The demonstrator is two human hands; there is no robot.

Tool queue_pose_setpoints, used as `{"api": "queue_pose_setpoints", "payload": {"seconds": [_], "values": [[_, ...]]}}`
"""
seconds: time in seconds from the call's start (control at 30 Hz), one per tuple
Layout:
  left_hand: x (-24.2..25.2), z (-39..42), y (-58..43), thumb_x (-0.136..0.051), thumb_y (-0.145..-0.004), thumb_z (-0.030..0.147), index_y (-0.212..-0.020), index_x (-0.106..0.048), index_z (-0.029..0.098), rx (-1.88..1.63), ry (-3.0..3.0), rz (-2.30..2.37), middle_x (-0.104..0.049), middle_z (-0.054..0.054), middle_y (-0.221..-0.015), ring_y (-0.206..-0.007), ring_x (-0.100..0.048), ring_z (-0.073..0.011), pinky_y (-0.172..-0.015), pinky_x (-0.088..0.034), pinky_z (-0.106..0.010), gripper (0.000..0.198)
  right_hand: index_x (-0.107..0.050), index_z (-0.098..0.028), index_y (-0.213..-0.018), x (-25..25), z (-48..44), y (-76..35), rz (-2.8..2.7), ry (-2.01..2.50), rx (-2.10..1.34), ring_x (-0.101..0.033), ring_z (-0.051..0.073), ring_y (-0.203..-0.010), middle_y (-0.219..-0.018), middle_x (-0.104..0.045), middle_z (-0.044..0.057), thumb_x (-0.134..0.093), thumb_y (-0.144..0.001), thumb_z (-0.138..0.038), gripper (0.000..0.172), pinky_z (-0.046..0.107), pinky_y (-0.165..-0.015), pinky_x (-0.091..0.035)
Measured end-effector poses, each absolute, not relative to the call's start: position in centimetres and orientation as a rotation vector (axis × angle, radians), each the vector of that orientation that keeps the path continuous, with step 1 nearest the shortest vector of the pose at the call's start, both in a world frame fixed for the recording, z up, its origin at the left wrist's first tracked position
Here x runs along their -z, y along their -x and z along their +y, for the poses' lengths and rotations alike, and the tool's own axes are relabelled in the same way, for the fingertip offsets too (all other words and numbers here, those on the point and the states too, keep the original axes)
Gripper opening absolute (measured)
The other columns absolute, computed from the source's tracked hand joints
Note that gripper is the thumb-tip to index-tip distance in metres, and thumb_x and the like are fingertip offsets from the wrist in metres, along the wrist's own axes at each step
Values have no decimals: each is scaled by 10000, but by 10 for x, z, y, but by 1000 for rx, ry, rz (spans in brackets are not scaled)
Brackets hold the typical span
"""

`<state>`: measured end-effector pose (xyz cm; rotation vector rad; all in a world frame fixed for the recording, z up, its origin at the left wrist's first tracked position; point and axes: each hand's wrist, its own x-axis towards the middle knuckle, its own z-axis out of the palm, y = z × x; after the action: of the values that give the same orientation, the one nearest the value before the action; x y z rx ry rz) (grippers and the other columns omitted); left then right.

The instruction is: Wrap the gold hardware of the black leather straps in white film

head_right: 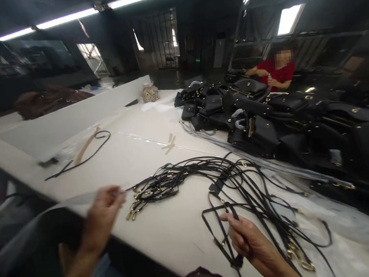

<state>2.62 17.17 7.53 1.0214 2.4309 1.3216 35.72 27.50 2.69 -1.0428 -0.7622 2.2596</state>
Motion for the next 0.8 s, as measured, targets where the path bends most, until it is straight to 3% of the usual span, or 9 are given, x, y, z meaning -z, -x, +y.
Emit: {"api": "queue_pose_setpoints", "payload": {"seconds": [0.1, 0.2, 0.3, 0.37, 0.5, 0.6, 0.7, 0.8], "values": [[-55, 184, -55, -664, -727, 350, -800, -587, 221, -1262, -1078, 2103, -586, 50, -642, -578, -566, -139, -567, -474, -237, 167, -650, -129, -900, -38, 272, -336, -888, 1137, -2259, -158, -5, -405, -516, -405, -100, -828, -716, -444, 406, 187, -409, -82], [-33, 201, -87, -637, -778, 352, -744, -552, 203, -1227, -966, 1656, -532, 49, -631, -528, -497, -110, -493, -400, -210, 175, -645, -124, -852, -50, 273, -317, -1040, 1262, -2182, -203, 1, -405, -540, -470, -71, -841, -660, -488, 455, 200, -415, -86], [-24, 216, -99, -646, -798, 422, -761, -555, 187, -1182, -860, 1418, -555, 36, -646, -473, -422, -87, -448, -323, -208, 255, -682, -116, -915, -59, 276, -303, -1147, 1363, -2045, -232, 19, -434, -600, -509, -48, -836, -641, -489, 487, 207, -420, -119], [-25, 223, -98, -664, -797, 450, -753, -576, 175, -1159, -912, 1360, -635, -15, -775, -495, -415, -83, -483, -328, -224, 292, -695, -118, -1009, -64, 278, -299, -1182, 1387, -1983, -214, 34, -448, -561, -449, -71, -820, -655, -479, 521, 211, -426, -140], [-38, 232, -93, -683, -796, 381, -685, -630, 183, -1166, -1182, 1438, -648, -89, -1115, -863, -585, -197, -740, -418, -288, 234, -651, -127, -1185, -72, 277, -295, -1283, 1410, -1918, -239, 58, -457, -491, -380, -102, -815, -648, -406, 628, 215, -442, -190], [-47, 233, -98, -644, -819, 327, -684, -629, 211, -1121, -1274, 1491, -679, -65, -963, -973, -579, -249, -867, -397, -336, 178, -616, -131, -1239, -77, 272, -288, -1355, 1459, -1892, -308, 74, -461, -484, -437, -94, -797, -634, -327, 661, 214, -454, -251], [-48, 231, -107, -621, -835, 310, -679, -603, 229, -1045, -1345, 1616, -652, -28, -743, -790, -557, -232, -772, -372, -329, 177, -603, -149, -1261, -79, 267, -276, -1429, 1524, -1859, -327, 86, -447, -466, -436, -102, -786, -614, -261, 682, 223, -446, -286], [-45, 228, -110, -595, -866, 361, -653, -574, 223, -1046, -1362, 1578, -619, -22, -725, -742, -535, -210, -727, -352, -310, 254, -660, -166, -1175, -77, 264, -267, -1537, 1501, -1734, -393, 93, -512, -625, -577, -47, -805, -585, -227, 611, 233, -487, -347]]}}
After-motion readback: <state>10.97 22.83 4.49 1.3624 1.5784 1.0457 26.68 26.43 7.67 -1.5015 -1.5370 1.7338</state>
